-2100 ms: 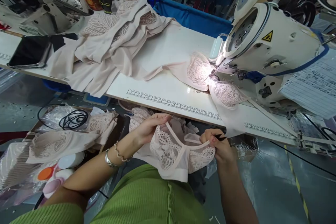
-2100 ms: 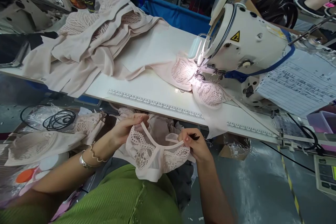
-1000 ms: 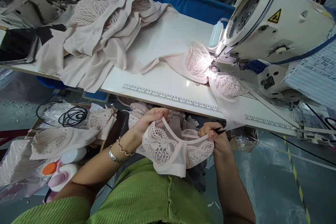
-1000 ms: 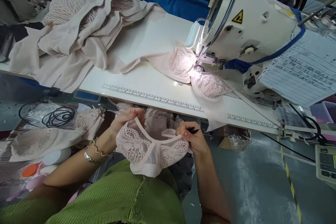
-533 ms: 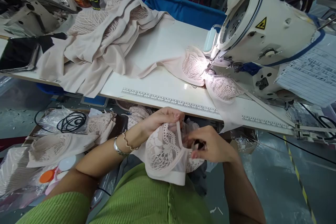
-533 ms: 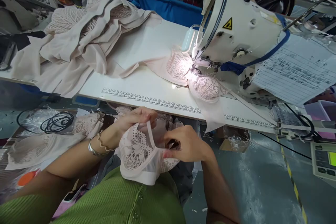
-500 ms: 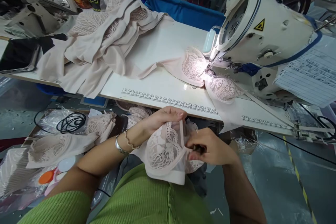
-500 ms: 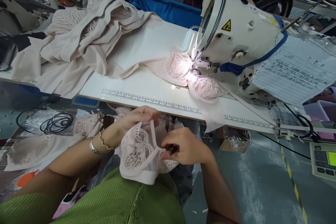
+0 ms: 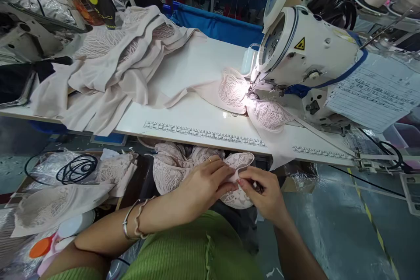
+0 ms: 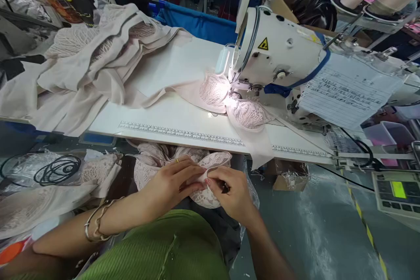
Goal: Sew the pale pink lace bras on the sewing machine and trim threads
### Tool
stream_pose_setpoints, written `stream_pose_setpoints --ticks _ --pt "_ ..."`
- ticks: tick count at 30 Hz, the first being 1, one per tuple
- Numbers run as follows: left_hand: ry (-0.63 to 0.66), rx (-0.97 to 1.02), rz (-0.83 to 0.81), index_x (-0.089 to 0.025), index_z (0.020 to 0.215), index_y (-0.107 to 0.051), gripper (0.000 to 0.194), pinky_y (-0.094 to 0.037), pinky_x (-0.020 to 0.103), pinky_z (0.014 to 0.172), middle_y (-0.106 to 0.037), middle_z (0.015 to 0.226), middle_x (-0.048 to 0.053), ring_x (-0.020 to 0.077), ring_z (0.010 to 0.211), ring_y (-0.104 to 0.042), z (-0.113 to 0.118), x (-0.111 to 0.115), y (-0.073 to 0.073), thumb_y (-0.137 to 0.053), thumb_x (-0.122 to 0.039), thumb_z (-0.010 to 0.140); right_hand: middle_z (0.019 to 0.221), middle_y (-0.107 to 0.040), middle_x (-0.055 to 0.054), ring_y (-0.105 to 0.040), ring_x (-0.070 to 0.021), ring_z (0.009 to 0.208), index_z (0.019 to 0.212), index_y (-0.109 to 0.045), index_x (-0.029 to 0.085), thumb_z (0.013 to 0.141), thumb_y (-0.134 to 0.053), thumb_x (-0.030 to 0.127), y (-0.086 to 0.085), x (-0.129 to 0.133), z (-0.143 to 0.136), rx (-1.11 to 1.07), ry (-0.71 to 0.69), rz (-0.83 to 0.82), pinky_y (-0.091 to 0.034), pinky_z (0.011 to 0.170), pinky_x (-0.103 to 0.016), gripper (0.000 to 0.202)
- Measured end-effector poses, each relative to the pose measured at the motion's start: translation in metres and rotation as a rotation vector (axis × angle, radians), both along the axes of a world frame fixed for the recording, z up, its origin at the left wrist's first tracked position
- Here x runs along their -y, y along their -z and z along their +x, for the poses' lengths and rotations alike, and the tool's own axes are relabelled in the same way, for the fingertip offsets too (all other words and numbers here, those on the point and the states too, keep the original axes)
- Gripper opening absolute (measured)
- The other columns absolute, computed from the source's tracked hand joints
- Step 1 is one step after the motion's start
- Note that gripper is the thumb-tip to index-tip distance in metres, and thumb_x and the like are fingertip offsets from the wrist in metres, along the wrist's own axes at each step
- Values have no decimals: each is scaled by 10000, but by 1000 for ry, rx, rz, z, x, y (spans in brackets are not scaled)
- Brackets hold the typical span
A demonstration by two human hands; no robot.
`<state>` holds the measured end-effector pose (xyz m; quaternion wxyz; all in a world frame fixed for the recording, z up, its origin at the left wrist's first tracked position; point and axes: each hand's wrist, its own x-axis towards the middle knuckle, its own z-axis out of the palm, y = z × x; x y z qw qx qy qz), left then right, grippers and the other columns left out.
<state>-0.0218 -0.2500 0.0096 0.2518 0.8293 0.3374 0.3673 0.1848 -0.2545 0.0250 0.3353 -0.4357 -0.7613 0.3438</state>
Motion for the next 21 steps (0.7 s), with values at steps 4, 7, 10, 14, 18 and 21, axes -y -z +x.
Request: stream_pose_setpoints --ticks 4,7,10,14,18,21 --pt "-57 64 -44 -161 985 -635 34 -512 268 702 -653 877 47 187 828 -628 5 -7 13 -645 -183 961 753 -578 -6 -528 -120 604 885 -673 222 959 -577 123 13 3 -7 21 38 193 -422 545 -249 157" --pt "-34 130 -157 -171 911 -629 58 -478 230 671 -627 854 22 151 778 -608 0 -14 10 -629 -125 945 1051 -657 -94 -615 -146 736 882 -692 212 939 -605 111 16 2 -3 129 102 315 -495 629 -277 145" --pt "-33 205 -256 -170 860 -617 86 -448 232 683 -608 825 14 149 779 -579 -8 -19 5 -622 -111 921 1091 -691 -104 -667 -184 837 863 -685 209 949 -589 114 15 -1 8 175 17 244 -524 699 -304 160" --pt "-11 296 -437 -171 841 -623 63 -429 232 664 -596 816 11 140 755 -559 -23 -24 2 -640 -140 894 823 -671 -49 -638 -152 692 745 -664 209 988 -608 264 9 -8 31 -3 -271 -70 -495 587 -262 256" --pt "-50 364 -495 -171 850 -676 27 -434 239 648 -624 814 22 146 748 -578 -33 -27 1 -682 -165 876 970 -704 -88 -636 -152 710 752 -700 211 994 -607 332 10 -10 41 -42 -274 -69 -513 585 -275 286" --pt "-124 432 -432 -176 826 -692 47 -448 248 675 -644 807 24 152 761 -596 -35 -27 4 -716 -144 851 858 -677 -60 -569 -140 634 887 -737 229 977 -596 168 18 -6 33 39 -28 226 -450 524 -279 178"
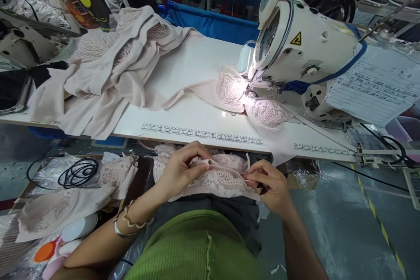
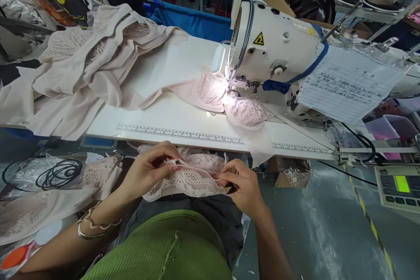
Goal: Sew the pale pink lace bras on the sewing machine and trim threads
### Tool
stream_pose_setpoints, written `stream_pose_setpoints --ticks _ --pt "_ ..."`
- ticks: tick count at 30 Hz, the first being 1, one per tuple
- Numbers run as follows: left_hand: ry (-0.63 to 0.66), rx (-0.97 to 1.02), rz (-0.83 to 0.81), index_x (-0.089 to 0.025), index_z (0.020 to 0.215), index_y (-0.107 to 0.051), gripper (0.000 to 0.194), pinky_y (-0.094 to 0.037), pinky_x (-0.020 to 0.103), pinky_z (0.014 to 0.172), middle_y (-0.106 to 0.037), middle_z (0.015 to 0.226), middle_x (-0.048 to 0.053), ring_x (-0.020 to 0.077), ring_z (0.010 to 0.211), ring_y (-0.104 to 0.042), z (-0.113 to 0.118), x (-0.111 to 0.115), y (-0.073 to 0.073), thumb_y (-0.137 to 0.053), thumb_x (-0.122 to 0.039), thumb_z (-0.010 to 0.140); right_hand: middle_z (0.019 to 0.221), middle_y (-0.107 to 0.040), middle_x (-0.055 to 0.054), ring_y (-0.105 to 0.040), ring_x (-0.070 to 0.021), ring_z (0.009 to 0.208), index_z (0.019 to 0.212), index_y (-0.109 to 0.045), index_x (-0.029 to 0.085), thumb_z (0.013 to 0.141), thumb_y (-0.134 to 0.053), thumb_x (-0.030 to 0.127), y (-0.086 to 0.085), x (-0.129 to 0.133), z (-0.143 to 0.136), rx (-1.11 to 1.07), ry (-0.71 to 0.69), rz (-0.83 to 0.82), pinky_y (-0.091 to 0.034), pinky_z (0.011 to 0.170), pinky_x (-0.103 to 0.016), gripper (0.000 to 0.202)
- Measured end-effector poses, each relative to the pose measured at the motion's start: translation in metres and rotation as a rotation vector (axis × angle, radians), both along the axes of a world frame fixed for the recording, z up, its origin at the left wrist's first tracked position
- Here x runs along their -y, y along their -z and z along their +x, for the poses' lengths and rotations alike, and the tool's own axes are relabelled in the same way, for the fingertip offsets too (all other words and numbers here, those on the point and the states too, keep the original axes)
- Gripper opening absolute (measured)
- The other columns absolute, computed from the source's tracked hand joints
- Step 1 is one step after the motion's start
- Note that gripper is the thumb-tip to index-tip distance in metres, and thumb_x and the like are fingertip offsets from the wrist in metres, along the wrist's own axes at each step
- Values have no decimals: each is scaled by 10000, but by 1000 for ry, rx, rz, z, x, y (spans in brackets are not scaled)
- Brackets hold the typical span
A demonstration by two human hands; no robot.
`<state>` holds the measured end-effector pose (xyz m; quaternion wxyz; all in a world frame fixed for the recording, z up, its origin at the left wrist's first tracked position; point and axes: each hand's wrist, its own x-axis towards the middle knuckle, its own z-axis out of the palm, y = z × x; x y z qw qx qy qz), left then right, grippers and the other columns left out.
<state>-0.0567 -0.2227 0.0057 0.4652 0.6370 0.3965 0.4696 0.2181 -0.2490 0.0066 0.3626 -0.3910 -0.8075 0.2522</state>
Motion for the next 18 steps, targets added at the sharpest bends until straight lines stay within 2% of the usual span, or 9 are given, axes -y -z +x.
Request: stream_pose_setpoints --ticks 2,3,6,9,12,13,16,18 --pt "-100 12 31 -183 812 -702 68 -457 252 700 -648 823 25 157 790 -605 0 0 3 -745 -133 828 718 -626 -23 -529 -147 612 912 -733 234 937 -610 84 5 5 -8 47 62 177 -431 530 -292 195" --pt "-145 15 37 -186 804 -707 79 -460 252 707 -646 831 25 159 803 -607 0 0 4 -761 -129 814 711 -628 -25 -517 -152 617 893 -729 233 916 -635 72 8 7 -11 82 77 245 -433 540 -299 188" --pt "-174 23 30 -200 803 -731 93 -472 252 705 -630 840 23 162 812 -606 0 3 4 -786 -125 795 949 -721 -95 -548 -177 698 910 -742 224 882 -670 52 13 11 -18 232 206 399 -447 546 -306 189" --pt "-79 5 32 -217 839 -765 97 -491 257 722 -626 862 29 166 828 -616 -1 7 1 -795 -132 802 1129 -735 -113 -608 -219 828 943 -755 229 898 -611 21 16 8 -20 335 309 434 -460 557 -311 256" --pt "-8 3 25 -210 847 -758 64 -509 276 800 -667 960 55 189 929 -649 -5 9 -4 -799 -168 821 960 -753 -83 -606 -210 787 841 -728 228 938 -589 82 11 2 -17 220 209 255 -490 632 -336 224" --pt "22 33 -8 -198 849 -739 44 -514 279 795 -686 973 65 195 935 -660 -7 8 -4 -783 -201 847 873 -737 -68 -596 -197 749 799 -712 226 955 -597 135 7 0 -15 149 121 143 -497 653 -341 214" --pt "145 132 -160 -166 852 -676 191 -509 250 661 -711 875 71 173 781 -665 -15 2 -4 -720 -340 919 723 -658 -37 -575 -160 667 710 -683 218 982 -626 364 -6 -3 -4 -58 -220 -222 -495 621 -308 314" --pt "179 146 -219 -157 845 -675 243 -497 234 614 -707 813 60 153 706 -645 -19 -1 -1 -728 -384 911 709 -643 -38 -574 -149 644 701 -700 216 961 -635 475 -12 -3 4 -159 -330 -349 -477 572 -283 373"
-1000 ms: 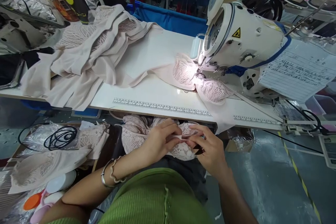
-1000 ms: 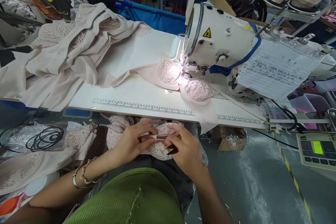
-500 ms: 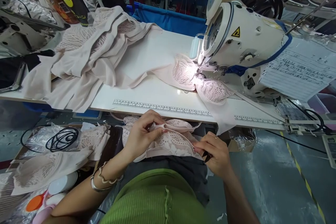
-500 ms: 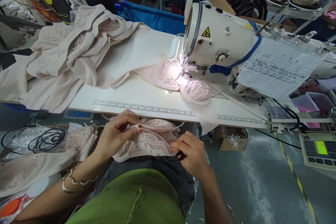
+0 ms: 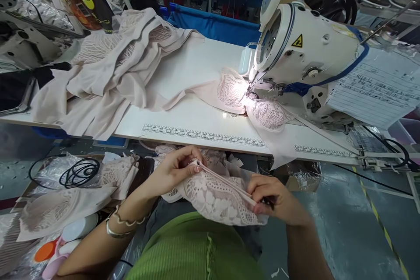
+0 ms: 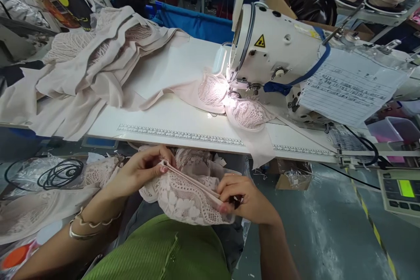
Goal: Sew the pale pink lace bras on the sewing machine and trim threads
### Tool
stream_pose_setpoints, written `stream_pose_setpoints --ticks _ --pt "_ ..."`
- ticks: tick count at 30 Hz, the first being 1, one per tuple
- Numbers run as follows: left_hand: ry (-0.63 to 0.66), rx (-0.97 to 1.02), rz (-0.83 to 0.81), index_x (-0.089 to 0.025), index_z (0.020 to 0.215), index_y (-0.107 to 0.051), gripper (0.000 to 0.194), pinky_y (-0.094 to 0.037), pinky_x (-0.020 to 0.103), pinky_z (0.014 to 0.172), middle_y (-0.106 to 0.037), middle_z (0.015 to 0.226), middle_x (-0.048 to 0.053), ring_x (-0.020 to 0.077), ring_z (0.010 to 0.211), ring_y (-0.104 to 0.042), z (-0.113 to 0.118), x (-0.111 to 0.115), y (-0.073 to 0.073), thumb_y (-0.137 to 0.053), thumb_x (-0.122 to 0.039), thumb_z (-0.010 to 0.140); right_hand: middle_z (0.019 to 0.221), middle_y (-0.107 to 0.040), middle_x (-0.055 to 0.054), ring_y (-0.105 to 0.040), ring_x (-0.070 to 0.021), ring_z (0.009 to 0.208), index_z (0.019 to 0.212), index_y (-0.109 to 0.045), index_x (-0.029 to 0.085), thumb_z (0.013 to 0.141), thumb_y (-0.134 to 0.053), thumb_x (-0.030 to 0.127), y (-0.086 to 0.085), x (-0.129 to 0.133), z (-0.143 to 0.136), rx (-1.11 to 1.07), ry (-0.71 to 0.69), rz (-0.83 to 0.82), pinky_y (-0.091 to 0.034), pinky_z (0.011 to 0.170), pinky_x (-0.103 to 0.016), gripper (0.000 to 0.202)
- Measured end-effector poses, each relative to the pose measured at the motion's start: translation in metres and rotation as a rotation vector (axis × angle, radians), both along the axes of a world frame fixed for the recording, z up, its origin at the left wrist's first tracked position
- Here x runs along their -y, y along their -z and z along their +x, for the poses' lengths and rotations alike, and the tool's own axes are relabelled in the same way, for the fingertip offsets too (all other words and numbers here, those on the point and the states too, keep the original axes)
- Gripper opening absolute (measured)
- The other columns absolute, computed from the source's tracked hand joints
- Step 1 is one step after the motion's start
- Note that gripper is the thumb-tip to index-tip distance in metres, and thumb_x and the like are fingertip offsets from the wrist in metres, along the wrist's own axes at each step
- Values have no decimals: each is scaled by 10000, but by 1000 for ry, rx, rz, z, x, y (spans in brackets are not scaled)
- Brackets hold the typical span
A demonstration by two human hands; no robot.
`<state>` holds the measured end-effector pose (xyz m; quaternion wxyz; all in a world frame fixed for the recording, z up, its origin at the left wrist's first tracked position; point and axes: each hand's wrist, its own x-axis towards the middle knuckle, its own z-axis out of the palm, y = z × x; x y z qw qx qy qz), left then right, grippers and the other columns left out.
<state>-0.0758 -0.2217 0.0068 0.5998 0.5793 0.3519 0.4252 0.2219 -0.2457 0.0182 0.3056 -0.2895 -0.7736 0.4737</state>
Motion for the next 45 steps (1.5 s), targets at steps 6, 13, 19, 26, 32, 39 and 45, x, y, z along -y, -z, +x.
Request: stream_pose_setpoints --ticks 6,13,19,26,32,39,45 --pt "-258 -73 109 -182 780 -745 131 -550 309 767 -742 931 88 212 901 -690 -1 2 11 -835 -276 798 776 -695 -63 -615 -169 644 760 -744 231 943 -680 397 5 0 11 84 330 80 -450 513 -283 255" --pt "-393 -155 198 -211 779 -756 51 -535 304 745 -709 825 36 177 802 -642 8 5 20 -792 -184 803 773 -696 -50 -608 -168 633 710 -605 234 911 -698 245 13 4 -3 137 669 254 -437 482 -276 221" --pt "-414 -165 143 -207 747 -742 65 -532 311 756 -691 814 26 173 798 -633 13 5 21 -771 -195 804 759 -671 -6 -512 -129 547 832 -607 249 919 -692 252 22 7 -8 223 816 313 -427 491 -271 121" --pt "-400 -52 45 -199 739 -734 104 -548 318 703 -676 831 36 183 800 -640 17 5 28 -823 -239 776 784 -681 -13 -545 -144 577 829 -695 248 930 -669 214 9 -1 -4 242 716 291 -424 521 -289 109" --pt "-254 8 31 -187 744 -696 151 -536 316 761 -664 846 38 171 820 -637 7 0 27 -813 -257 808 682 -613 -9 -465 -134 540 732 -682 234 887 -703 248 -14 -11 12 94 494 54 -356 465 -278 157" --pt "263 -241 242 -212 1138 -665 313 -488 353 956 -636 1171 106 248 1120 -595 32 -2 0 -743 -394 896 695 -594 1 -536 -149 634 735 -662 228 845 -691 153 -29 -13 -22 208 306 59 -399 542 -275 137" --pt "236 -159 230 -182 788 -589 326 -441 284 719 -593 816 46 185 804 -558 61 1 2 -543 -410 1015 752 -605 19 -522 -135 642 892 -607 241 897 -693 246 -11 -8 -26 254 328 77 -409 570 -256 86"
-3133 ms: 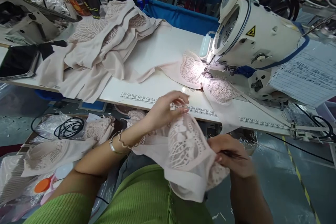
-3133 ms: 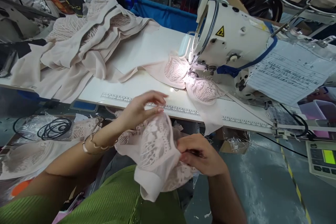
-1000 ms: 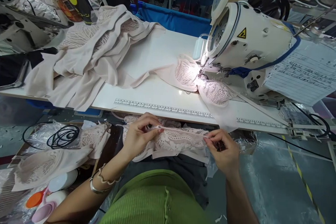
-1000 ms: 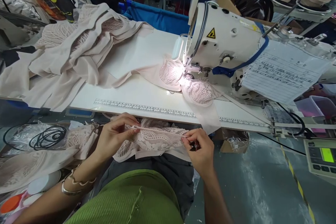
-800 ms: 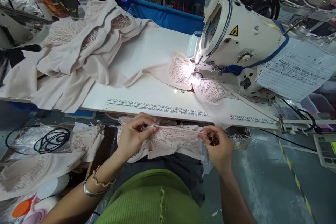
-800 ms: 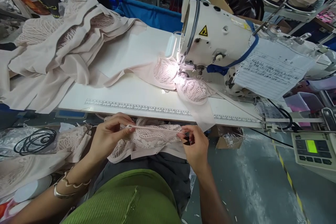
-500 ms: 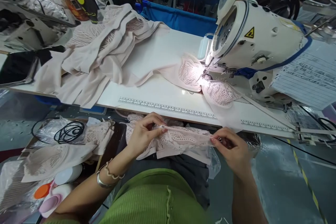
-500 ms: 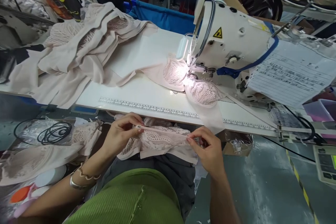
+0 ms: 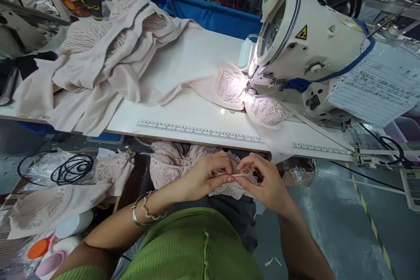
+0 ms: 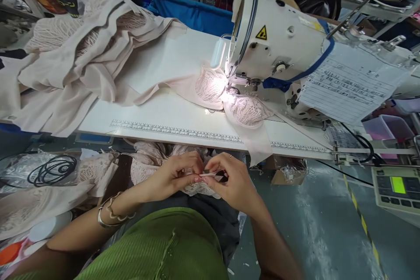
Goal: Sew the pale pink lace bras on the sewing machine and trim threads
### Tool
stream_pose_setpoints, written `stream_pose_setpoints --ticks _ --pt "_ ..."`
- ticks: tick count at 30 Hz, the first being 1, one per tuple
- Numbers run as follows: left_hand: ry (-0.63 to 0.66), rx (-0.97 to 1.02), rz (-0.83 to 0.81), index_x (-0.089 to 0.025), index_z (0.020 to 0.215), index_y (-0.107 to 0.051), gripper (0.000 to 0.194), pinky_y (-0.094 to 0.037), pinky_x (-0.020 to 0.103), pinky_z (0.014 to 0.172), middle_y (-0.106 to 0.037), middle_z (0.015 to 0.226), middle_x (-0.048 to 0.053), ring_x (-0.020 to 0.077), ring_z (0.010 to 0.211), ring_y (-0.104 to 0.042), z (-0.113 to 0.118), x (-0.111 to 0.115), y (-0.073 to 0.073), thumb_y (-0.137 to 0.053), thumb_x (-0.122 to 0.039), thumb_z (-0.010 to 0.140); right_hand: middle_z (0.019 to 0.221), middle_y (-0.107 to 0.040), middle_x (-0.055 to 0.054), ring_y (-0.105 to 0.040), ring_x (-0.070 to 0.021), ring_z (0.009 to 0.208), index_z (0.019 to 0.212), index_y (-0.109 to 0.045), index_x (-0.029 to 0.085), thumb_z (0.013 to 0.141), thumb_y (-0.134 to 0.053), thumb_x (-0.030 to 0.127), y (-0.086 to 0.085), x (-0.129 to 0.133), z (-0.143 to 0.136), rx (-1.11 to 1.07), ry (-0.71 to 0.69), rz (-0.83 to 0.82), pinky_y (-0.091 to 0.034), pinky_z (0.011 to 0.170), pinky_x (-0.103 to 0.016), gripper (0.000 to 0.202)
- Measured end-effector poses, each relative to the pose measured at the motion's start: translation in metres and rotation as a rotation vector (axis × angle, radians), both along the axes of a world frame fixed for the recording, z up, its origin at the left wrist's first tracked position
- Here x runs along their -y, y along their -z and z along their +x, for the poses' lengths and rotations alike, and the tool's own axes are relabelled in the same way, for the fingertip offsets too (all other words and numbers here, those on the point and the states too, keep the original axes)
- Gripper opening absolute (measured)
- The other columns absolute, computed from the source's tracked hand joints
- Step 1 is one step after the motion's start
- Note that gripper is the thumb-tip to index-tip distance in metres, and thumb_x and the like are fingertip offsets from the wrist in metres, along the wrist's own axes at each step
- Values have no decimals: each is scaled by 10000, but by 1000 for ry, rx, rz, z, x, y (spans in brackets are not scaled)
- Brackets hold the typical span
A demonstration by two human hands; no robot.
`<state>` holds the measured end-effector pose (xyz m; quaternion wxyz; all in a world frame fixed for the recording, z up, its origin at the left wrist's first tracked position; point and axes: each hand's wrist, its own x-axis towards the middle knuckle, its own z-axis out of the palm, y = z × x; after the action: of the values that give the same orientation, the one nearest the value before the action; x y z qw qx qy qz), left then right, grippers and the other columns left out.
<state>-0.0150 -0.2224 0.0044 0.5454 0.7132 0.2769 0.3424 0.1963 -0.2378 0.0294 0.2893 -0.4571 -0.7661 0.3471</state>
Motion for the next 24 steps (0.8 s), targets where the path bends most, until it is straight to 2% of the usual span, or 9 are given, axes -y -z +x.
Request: stream_pose_setpoints --ticks 2,5,11,13,17,23,24 --pt "-25 0 -22 -179 778 -580 323 -425 280 711 -579 807 39 176 782 -543 -2 -3 -1 -545 -398 1013 744 -584 38 -468 -112 575 931 -575 247 879 -720 279 4 0 10 -14 52 -14 -381 529 -241 156" --pt "-36 3 -27 -179 758 -563 321 -426 277 723 -569 803 36 171 786 -536 -6 -6 -4 -551 -378 1010 688 -515 51 -420 -101 535 898 -587 247 893 -712 326 3 -1 19 -19 40 -18 -358 502 -233 148" --pt "-44 -35 18 -182 771 -568 295 -437 278 716 -577 824 42 173 787 -543 -4 -5 -4 -536 -350 1011 671 -476 49 -412 -99 517 932 -647 238 891 -723 434 -2 -5 17 -56 25 -74 -339 470 -230 213" --pt "-45 -55 53 -182 786 -574 265 -440 276 724 -585 849 48 174 806 -550 -3 -4 -4 -533 -315 1012 718 -545 25 -451 -112 559 927 -650 238 888 -728 430 -3 -6 15 -72 3 -78 -370 499 -238 211" --pt "-70 -69 137 -187 804 -566 217 -428 253 701 -589 852 38 161 789 -558 0 -2 -6 -526 -249 1008 841 -633 -30 -521 -133 635 777 -576 226 914 -687 384 -8 -8 12 -117 -50 -89 -400 528 -255 237" --pt "-145 -208 222 -209 972 -601 21 -417 233 667 -658 874 16 162 768 -572 -4 -5 -2 -600 -207 951 781 -640 -24 -505 -127 580 751 -566 224 955 -618 292 -17 -3 17 -166 40 -49 -360 491 -260 222" --pt "-142 -233 214 -212 1008 -613 82 -420 231 666 -671 895 17 166 777 -578 -7 -7 -1 -627 -197 929 788 -647 -25 -502 -124 574 753 -567 224 952 -623 286 -17 -3 19 -165 54 -42 -361 488 -259 216"
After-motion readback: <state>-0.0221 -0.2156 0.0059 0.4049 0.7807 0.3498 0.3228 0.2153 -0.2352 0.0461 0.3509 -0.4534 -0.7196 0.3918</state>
